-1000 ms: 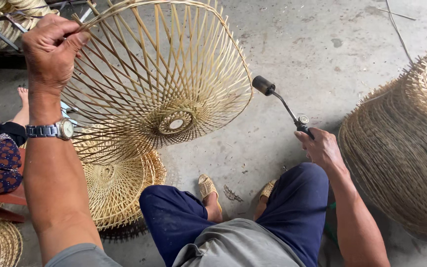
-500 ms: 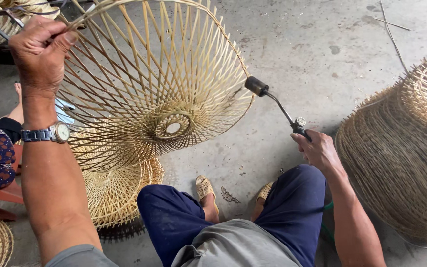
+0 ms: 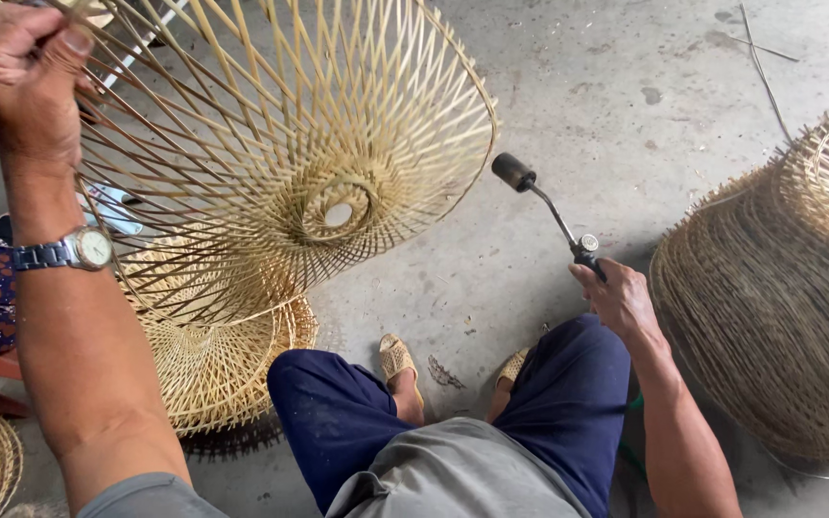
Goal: The person uses a handheld blowtorch to heat the rim of a woven bamboo basket. They rotate the basket with one hand while applying the flame to the edge with the other, then place the heated basket onto a stack of similar baskets.
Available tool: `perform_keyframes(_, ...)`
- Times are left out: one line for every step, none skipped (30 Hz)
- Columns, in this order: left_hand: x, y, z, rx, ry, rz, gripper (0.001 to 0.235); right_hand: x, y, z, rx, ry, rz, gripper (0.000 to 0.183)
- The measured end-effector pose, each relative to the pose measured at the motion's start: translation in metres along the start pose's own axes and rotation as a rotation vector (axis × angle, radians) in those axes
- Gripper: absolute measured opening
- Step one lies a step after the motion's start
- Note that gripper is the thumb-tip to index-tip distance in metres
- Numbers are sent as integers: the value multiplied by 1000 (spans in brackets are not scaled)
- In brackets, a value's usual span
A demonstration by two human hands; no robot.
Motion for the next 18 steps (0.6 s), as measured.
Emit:
perform_keyframes(-5, -5, 0, 13, -24, -54, 19, 2, 2, 1, -7, 10, -9, 46)
perform_keyframes(-10, -8, 0, 27, -41, -79, 18, 5, 3, 1, -14, 19, -19, 48)
perform_keyframes(-15, -12, 0, 42, -57, -103, 18, 6, 5, 2, -21, 21, -8, 47)
perform_keyframes(-20, -17, 0, 57, -66, -99, 17, 7, 6, 2, -28, 23, 2, 47)
perform_keyframes(-25, -22, -1, 66, -77, -113, 17, 9, 8, 1, -36, 28, 14, 46)
perform_keyframes(-31, -25, -2, 75, -88, -126, 16, 7, 6, 3, -10, -5, 29, 46)
perform_keyframes(-39, -29, -3, 81, -104, -157, 16, 6, 5, 2, 15, -35, 43, 45)
perform_keyframes(-46, -33, -4, 88, -117, -170, 16, 6, 3, 2, 39, -65, 57, 44)
perform_keyframes(-53, -38, -3, 96, -128, -183, 16, 8, 6, 2, 12, -48, 38, 46)
perform_keyframes(-59, -42, -3, 106, -138, -178, 16, 11, 8, 2, -15, -31, 19, 47)
perform_keyframes(-64, -46, -3, 118, -140, -181, 16, 13, 8, 3, -40, -13, 2, 49)
perform_keyframes(-67, -50, -2, 130, -142, -184, 16, 15, 10, 0, -39, -4, 5, 47)
perform_keyframes(-70, -53, -3, 149, -137, -196, 15, 15, 10, 1, -36, 2, 7, 46)
perform_keyframes(-73, -54, 1, 163, -133, -205, 14, 15, 9, 2, -33, 8, 9, 44)
perform_keyframes(-76, -57, -3, 178, -136, -212, 14, 15, 10, 0, -18, -6, 30, 45)
perform_keyframes(-80, -60, -2, 188, -140, -216, 13, 14, 10, 0, -3, -21, 50, 45)
perform_keyframes(-83, -63, -4, 200, -137, -205, 13, 14, 12, -2, 12, -35, 72, 46)
perform_keyframes(-85, -67, -5, 213, -135, -193, 12, 16, 16, -3, -32, -20, 45, 46)
Point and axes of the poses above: each hand's wrist, its own z-axis towards the middle knuckle, its own y-axis out of the palm, x = y × z, the point moved 8 cm from there along z, towards the middle knuckle, and after that the axes turned 1 degree about -y, right-handed, at the moved point
